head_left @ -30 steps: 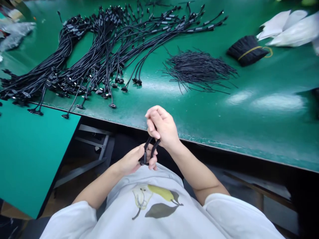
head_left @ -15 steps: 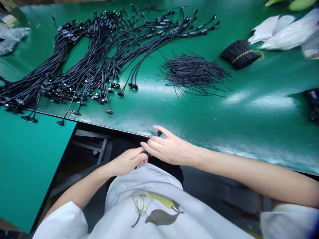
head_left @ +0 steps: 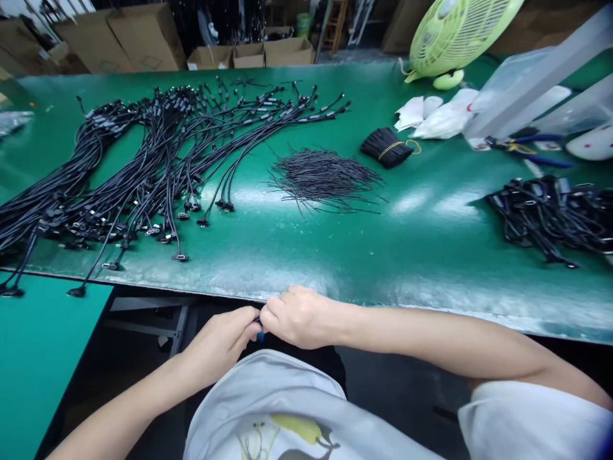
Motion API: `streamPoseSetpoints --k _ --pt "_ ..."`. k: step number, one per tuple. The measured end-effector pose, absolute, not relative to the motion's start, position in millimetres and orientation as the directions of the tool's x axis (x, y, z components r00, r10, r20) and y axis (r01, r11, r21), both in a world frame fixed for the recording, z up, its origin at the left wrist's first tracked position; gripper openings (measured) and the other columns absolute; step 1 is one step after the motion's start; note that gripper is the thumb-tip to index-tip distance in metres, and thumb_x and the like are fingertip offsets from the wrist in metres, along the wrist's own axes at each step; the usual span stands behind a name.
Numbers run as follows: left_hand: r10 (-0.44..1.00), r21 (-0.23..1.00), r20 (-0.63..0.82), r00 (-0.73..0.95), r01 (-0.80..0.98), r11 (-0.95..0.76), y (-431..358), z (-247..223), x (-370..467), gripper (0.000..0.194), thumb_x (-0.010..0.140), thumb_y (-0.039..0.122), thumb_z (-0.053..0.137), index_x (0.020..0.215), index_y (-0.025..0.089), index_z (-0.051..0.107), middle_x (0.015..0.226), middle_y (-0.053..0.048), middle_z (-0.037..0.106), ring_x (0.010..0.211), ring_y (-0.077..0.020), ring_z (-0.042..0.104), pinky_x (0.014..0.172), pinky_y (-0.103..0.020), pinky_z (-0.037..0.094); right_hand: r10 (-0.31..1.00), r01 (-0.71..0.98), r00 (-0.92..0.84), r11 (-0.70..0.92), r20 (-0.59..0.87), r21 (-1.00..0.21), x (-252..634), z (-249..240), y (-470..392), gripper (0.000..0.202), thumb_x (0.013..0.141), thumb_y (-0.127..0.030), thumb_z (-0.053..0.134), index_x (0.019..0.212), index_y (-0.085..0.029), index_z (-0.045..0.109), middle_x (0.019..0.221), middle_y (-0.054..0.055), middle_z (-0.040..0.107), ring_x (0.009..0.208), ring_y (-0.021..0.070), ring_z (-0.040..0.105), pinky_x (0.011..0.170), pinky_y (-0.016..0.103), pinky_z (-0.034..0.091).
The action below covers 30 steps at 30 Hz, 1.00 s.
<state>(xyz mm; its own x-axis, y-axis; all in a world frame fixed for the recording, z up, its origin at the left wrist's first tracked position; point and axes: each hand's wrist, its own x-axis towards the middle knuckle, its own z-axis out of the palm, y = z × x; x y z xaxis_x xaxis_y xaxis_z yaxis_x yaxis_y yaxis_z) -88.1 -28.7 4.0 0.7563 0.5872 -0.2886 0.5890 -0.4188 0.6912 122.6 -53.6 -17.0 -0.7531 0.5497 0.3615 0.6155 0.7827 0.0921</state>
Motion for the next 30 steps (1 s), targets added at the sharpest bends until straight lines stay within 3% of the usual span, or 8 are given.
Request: streamPoseSetpoints --k 3,7,9,11,14,18,23,30 --pt "0.547 0.721 -0.355 0.758 0.595 -0.356 -26.3 0.0 -82.2 0.030 0.098 0.034 0.032 0.074 0.020 0.044 0.070 0.002 0.052 0.062 -0.0129 0.047 0.060 -0.025 0.033 0.492 0.554 -0.800 0.825 0.343 0.111 125.1 -17.1 -53.1 0.026 0.095 -0.016 0.038 0.076 -0.017 0.055 0.061 -0.001 0.051 0.048 0.0129 0.040 0.049 0.031 0.018" --pt "0.584 0.792 -0.343 0.736 0.561 -0.241 -19.1 -9.7 -79.3 0.032 0.097 0.039 0.034 0.077 0.019 0.048 0.068 0.001 0.051 0.062 -0.0131 0.046 0.060 -0.026 0.032 0.578 0.534 -0.784 0.814 0.227 -0.231 155.8 0.9 -26.0 0.029 0.096 -0.039 0.047 0.084 -0.018 0.063 0.078 0.002 0.059 0.065 0.0131 0.050 0.061 0.027 0.035" --pt "0.663 0.846 -0.355 0.659 0.528 -0.071 -12.2 -13.9 -80.4 0.034 0.096 0.043 0.036 0.080 0.018 0.051 0.062 0.003 0.046 0.057 -0.0121 0.043 0.058 -0.026 0.031 0.776 0.697 -0.578 0.630 0.253 -0.343 192.3 9.4 9.3 0.031 0.096 -0.042 0.046 0.091 -0.020 0.067 0.086 0.003 0.061 0.075 0.0136 0.052 0.071 0.026 0.039" --pt "0.730 0.892 -0.377 0.570 0.436 0.120 -5.2 -17.8 -80.9 0.035 0.095 0.048 0.040 0.081 0.018 0.052 0.058 0.005 0.041 0.054 -0.0107 0.039 0.055 -0.024 0.030 0.939 0.907 -0.064 0.196 0.337 -0.372 236.7 9.7 53.0 0.031 0.099 -0.033 0.041 0.092 -0.020 0.068 0.087 0.003 0.060 0.077 0.0140 0.050 0.076 0.027 0.039" --pt "0.751 0.910 -0.414 0.515 0.240 0.337 0.5 -23.6 -77.5 0.034 0.092 0.050 0.047 0.084 0.017 0.052 0.062 0.005 0.040 0.054 -0.0089 0.036 0.051 -0.022 0.026 0.913 0.929 0.219 -0.088 0.344 -0.358 292.5 -6.9 109.4 0.024 0.095 -0.019 0.045 0.094 -0.011 0.068 0.093 0.010 0.058 0.080 0.0160 0.045 0.077 0.031 0.035" --pt "0.758 0.885 -0.450 0.472 0.120 0.451 1.2 -28.7 -69.8 0.031 0.090 0.047 0.053 0.088 0.016 0.055 0.068 0.003 0.044 0.055 -0.0068 0.035 0.050 -0.020 0.023 0.899 0.933 0.284 -0.180 0.334 -0.310 316.7 -35.1 136.0 0.016 0.089 -0.016 0.052 0.089 -0.009 0.067 0.096 0.011 0.055 0.077 0.0160 0.040 0.072 0.032 0.030" --pt "0.762 0.861 -0.454 0.462 0.006 0.509 0.5 -29.7 -60.8 0.034 0.086 0.050 0.057 0.083 0.016 0.052 0.062 0.006 0.036 0.052 -0.0060 0.032 0.047 -0.020 0.018 0.899 0.947 0.267 -0.179 0.347 -0.265 317.9 -45.3 131.5 0.017 0.092 -0.019 0.050 0.095 -0.013 0.065 0.102 0.011 0.054 0.080 0.0169 0.040 0.072 0.033 0.029" --pt "0.738 0.883 -0.382 0.557 -0.017 0.469 -9.5 -27.9 -58.8 0.034 0.087 0.050 0.056 0.084 0.017 0.051 0.063 0.006 0.037 0.051 -0.0055 0.032 0.046 -0.019 0.018 0.908 0.960 0.224 -0.142 0.354 -0.241 326.6 -34.9 126.9 0.013 0.089 -0.018 0.052 0.087 -0.015 0.065 0.100 0.010 0.058 0.079 0.0178 0.044 0.074 0.031 0.034"
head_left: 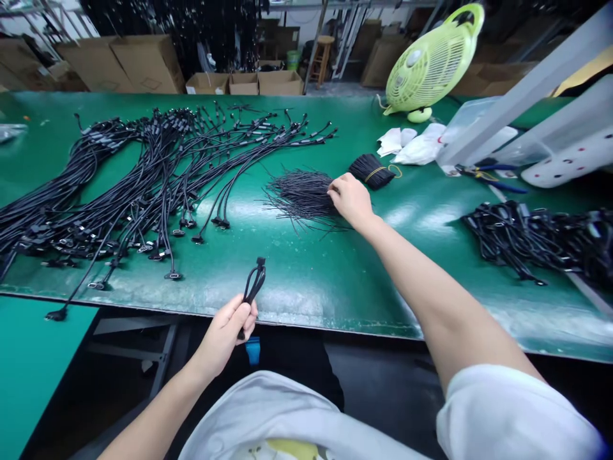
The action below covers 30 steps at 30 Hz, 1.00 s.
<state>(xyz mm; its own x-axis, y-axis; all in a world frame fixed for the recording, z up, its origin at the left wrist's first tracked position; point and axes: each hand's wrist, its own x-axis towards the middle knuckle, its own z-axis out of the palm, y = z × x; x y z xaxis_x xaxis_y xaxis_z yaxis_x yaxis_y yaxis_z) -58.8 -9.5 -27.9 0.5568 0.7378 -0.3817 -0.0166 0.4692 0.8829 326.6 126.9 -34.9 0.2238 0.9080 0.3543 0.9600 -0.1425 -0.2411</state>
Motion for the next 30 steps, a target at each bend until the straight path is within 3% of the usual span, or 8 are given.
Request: streamPoseSetpoints --k 4,7,11,13,17,25,28,30 --pt "0.762 0.871 -0.395 0.513 -0.054 0.488 -15.8 -27.2 -64.1 0.032 0.088 0.049 0.055 0.089 0.017 0.052 0.063 0.006 0.036 0.051 -0.0054 0.034 0.045 -0.018 0.019 0.852 0.944 0.269 -0.140 0.449 -0.299 302.4 -16.6 91.4 0.016 0.089 -0.021 0.049 0.090 -0.017 0.064 0.092 0.009 0.060 0.078 0.0200 0.050 0.073 0.032 0.038" --pt "0.764 0.864 -0.367 0.531 -0.110 0.491 -20.1 -24.1 -58.2 0.036 0.089 0.047 0.055 0.111 0.019 0.050 0.063 0.007 0.038 0.049 -0.0054 0.034 0.043 -0.017 0.018 0.887 0.887 0.162 0.061 0.432 -0.458 244.2 -11.0 45.6 0.013 0.087 -0.023 0.050 0.087 -0.019 0.062 0.087 0.006 0.063 0.079 0.0194 0.055 0.075 0.032 0.042" --pt "0.746 0.850 -0.293 0.598 -0.194 0.489 -20.0 -18.4 -46.2 0.059 0.088 0.046 0.058 0.138 0.023 0.036 0.063 0.008 0.039 0.046 -0.0056 0.035 0.042 -0.017 0.017 0.935 0.714 -0.044 0.276 0.352 -0.644 174.0 -14.4 -3.2 0.015 0.090 -0.028 0.050 0.087 -0.020 0.062 0.083 0.003 0.064 0.074 0.0165 0.057 0.070 0.029 0.044" --pt "0.745 0.851 -0.275 0.607 -0.207 0.482 -19.0 -15.9 -45.5 0.061 0.089 0.045 0.058 0.140 0.023 0.035 0.063 0.007 0.040 0.047 -0.0055 0.036 0.042 -0.017 0.018 0.914 0.767 0.023 0.244 0.406 -0.593 169.1 -17.0 -5.7 0.016 0.090 -0.027 0.048 0.087 -0.020 0.062 0.085 0.005 0.062 0.076 0.0174 0.057 0.071 0.030 0.044" --pt "0.769 0.855 -0.265 0.581 -0.227 0.466 -21.2 -11.3 -52.4 0.057 0.089 0.043 0.058 0.137 0.020 0.039 0.064 0.007 0.039 0.048 -0.0050 0.036 0.042 -0.016 0.019 0.833 0.873 0.254 0.022 0.492 -0.488 197.5 -18.0 13.3 0.013 0.085 -0.023 0.051 0.085 -0.019 0.063 0.091 0.006 0.059 0.070 0.0167 0.053 0.070 0.031 0.042" --pt "0.756 0.845 -0.290 0.587 -0.214 0.490 -29.7 -17.0 -58.8 0.055 0.087 0.045 0.059 0.132 0.019 0.042 0.063 0.007 0.039 0.048 -0.0053 0.035 0.042 -0.016 0.019 0.856 0.904 0.262 -0.057 0.446 -0.423 206.2 -21.2 11.7 0.013 0.085 -0.024 0.051 0.089 -0.019 0.063 0.087 0.005 0.060 0.070 0.0162 0.053 0.067 0.029 0.039" --pt "0.754 0.847 -0.283 0.593 -0.213 0.486 -30.0 -18.6 -59.9 0.055 0.088 0.044 0.058 0.134 0.020 0.041 0.064 0.007 0.038 0.048 -0.0052 0.034 0.042 -0.015 0.019 0.853 0.886 0.274 -0.043 0.444 -0.462 194.6 -18.6 3.3 0.012 0.085 -0.024 0.051 0.087 -0.019 0.062 0.090 0.006 0.061 0.069 0.0160 0.053 0.067 0.029 0.040" --pt "0.749 0.847 -0.280 0.600 -0.212 0.487 -29.5 -19.1 -59.0 0.057 0.088 0.044 0.058 0.137 0.021 0.039 0.064 0.007 0.038 0.048 -0.0054 0.034 0.042 -0.015 0.019 0.902 0.816 0.203 0.059 0.381 -0.575 176.6 -15.6 -9.5 0.011 0.085 -0.025 0.052 0.085 -0.019 0.062 0.087 0.004 0.062 0.068 0.0152 0.054 0.068 0.029 0.041"
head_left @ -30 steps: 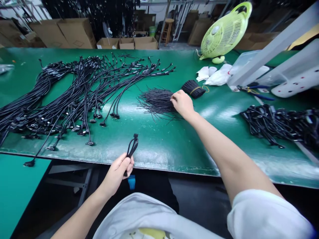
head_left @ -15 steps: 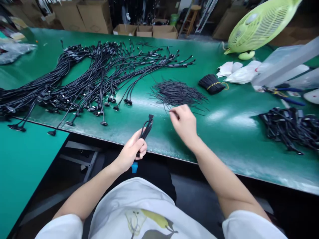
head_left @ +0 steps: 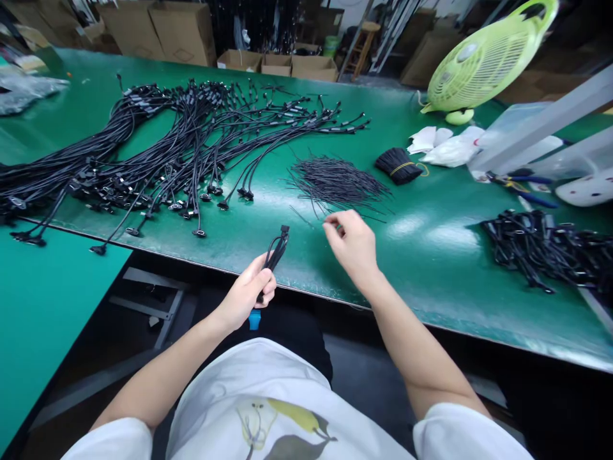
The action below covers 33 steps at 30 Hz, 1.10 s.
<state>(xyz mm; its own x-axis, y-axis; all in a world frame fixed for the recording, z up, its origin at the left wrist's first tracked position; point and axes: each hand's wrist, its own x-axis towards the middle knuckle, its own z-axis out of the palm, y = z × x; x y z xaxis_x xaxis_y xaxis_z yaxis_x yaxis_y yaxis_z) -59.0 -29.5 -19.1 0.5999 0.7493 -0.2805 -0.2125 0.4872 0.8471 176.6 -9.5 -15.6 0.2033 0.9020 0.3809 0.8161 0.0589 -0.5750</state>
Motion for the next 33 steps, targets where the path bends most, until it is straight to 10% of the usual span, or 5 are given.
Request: streamPoseSetpoints --k 5,12,20,28,33 --pt "0.789 0.909 -0.235 0.568 -0.159 0.385 -28.0 -23.5 -54.7 0.051 0.090 0.045 0.053 0.135 0.020 0.046 0.065 0.006 0.039 0.049 -0.0065 0.035 0.043 -0.017 0.023 0.962 0.620 -0.187 0.273 0.199 -0.736 118.7 -17.1 -54.3 0.016 0.092 -0.027 0.048 0.086 -0.019 0.061 0.076 0.001 0.061 0.065 0.0120 0.054 0.061 0.024 0.042" --pt "0.894 0.940 0.022 0.448 0.296 -0.172 -23.6 -32.9 -61.5 0.029 0.090 0.028 0.047 0.109 0.019 0.067 0.074 -0.003 0.058 0.072 -0.0179 0.053 0.068 -0.028 0.042 0.513 0.650 -0.725 0.731 0.460 0.209 111.9 -10.0 -53.0 0.025 0.094 -0.009 0.040 0.101 -0.013 0.063 0.106 0.012 0.064 0.095 0.0193 0.056 0.080 0.034 0.041" --pt "0.668 0.900 -0.398 0.629 0.125 0.418 -18.4 -30.7 -68.8 0.029 0.080 0.040 0.060 0.092 0.013 0.065 0.050 0.008 0.035 0.043 -0.0062 0.030 0.043 -0.020 0.016 0.369 0.377 -0.922 0.790 0.116 0.484 108.5 17.7 -47.3 0.027 0.091 -0.007 0.039 0.094 -0.011 0.066 0.083 0.010 0.059 0.072 0.0200 0.048 0.066 0.036 0.037" --pt "0.773 0.940 -0.338 0.538 0.150 0.307 -20.8 -34.7 -62.4 0.023 0.084 0.027 0.053 0.100 0.016 0.065 0.056 0.003 0.050 0.054 -0.0116 0.047 0.051 -0.022 0.038 0.480 0.484 -0.870 0.783 0.114 0.391 99.9 16.1 -29.6 0.031 0.083 0.000 0.035 0.071 -0.016 0.059 0.062 0.008 0.050 0.057 0.0202 0.039 0.053 0.035 0.025" --pt "0.900 0.997 -0.051 0.434 -0.026 0.069 -10.4 -26.8 -63.2 0.046 0.087 0.021 0.050 0.132 0.019 0.054 0.122 -0.009 0.060 0.122 -0.0243 0.048 0.107 -0.039 0.036 0.789 0.772 -0.516 0.597 0.333 -0.217 90.2 7.9 -18.8 0.024 0.092 -0.019 0.042 0.074 -0.017 0.058 0.068 0.005 0.060 0.060 0.0162 0.052 0.057 0.030 0.035"
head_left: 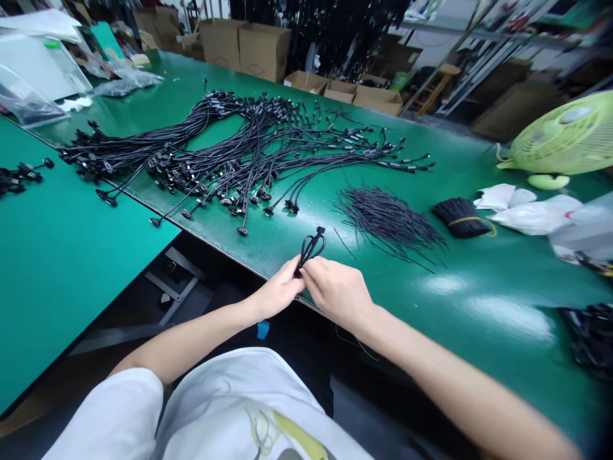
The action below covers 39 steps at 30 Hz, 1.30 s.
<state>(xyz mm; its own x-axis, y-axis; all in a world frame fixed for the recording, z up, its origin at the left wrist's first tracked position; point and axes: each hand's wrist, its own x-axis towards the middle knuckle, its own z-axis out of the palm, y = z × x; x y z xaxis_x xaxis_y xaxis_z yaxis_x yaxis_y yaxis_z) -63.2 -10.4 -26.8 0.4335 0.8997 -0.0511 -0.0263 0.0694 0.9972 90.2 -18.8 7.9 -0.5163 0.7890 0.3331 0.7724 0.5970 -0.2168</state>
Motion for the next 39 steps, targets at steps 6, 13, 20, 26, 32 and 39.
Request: streamPoseSetpoints --k 6,13,20,26,32,39 --pt "0.899 0.994 0.107 0.425 -0.014 -0.111 -9.7 -20.3 -87.2 0.029 0.088 0.018 0.047 0.100 0.023 0.074 0.121 -0.008 0.053 0.120 -0.0242 0.045 0.107 -0.040 0.033 0.987 0.356 -0.146 0.114 0.066 -0.927 88.3 -21.4 -22.8 0.030 0.092 -0.041 0.046 0.073 -0.019 0.056 0.061 -0.001 0.055 0.055 0.0138 0.050 0.054 0.026 0.038" --pt "0.819 0.970 0.011 0.574 0.191 -0.147 -8.2 -28.5 -87.2 0.030 0.088 0.026 0.048 0.102 0.023 0.074 0.092 -0.006 0.060 0.086 -0.0196 0.053 0.086 -0.034 0.041 0.862 0.701 -0.254 0.476 0.438 -0.531 96.9 -7.6 -34.0 0.029 0.096 -0.027 0.041 0.073 -0.019 0.055 0.067 0.002 0.056 0.063 0.0143 0.049 0.062 0.026 0.037" --pt "0.823 1.000 0.020 0.567 -0.029 -0.004 -16.3 -8.2 -96.2 0.049 0.094 0.046 0.045 0.068 0.015 0.073 0.071 -0.005 0.058 0.067 -0.0144 0.050 0.068 -0.029 0.041 0.801 0.766 -0.416 0.564 0.430 -0.309 90.3 -15.9 -40.9 0.031 0.099 -0.023 0.038 0.075 -0.018 0.057 0.067 0.002 0.058 0.064 0.0134 0.051 0.063 0.025 0.034" --pt "0.952 0.998 -0.032 0.305 0.057 0.015 -28.1 -30.4 -75.7 0.039 0.085 0.033 0.064 0.122 0.023 0.058 0.107 -0.004 0.059 0.092 -0.0153 0.056 0.084 -0.028 0.046 0.872 0.815 -0.197 0.399 0.447 -0.419 95.8 -12.4 -38.5 0.031 0.099 -0.027 0.038 0.079 -0.017 0.059 0.074 0.004 0.060 0.069 0.0142 0.051 0.066 0.026 0.035" --pt "0.925 0.996 0.080 0.372 -0.063 -0.061 -29.8 -37.1 -57.7 0.035 0.095 0.034 0.049 0.127 0.022 0.056 0.135 -0.008 0.055 0.129 -0.0222 0.047 0.112 -0.035 0.031 0.996 0.038 -0.093 0.006 0.002 -0.999 86.4 -23.7 -36.4 0.030 0.090 -0.043 0.050 0.072 -0.019 0.049 0.058 -0.004 0.041 0.049 0.0082 0.033 0.049 0.022 0.030" --pt "0.927 0.904 -0.111 0.357 -0.352 0.243 -27.2 -28.6 -49.8 0.033 0.086 0.036 0.065 0.114 0.020 0.057 0.080 0.000 0.064 0.074 -0.0125 0.062 0.075 -0.025 0.050 0.869 0.027 -0.405 -0.298 -0.283 -0.954 111.7 -29.6 -36.7 0.050 0.081 -0.062 0.056 0.060 -0.017 0.052 0.048 -0.006 0.034 0.044 0.0062 0.029 0.043 0.020 0.027"
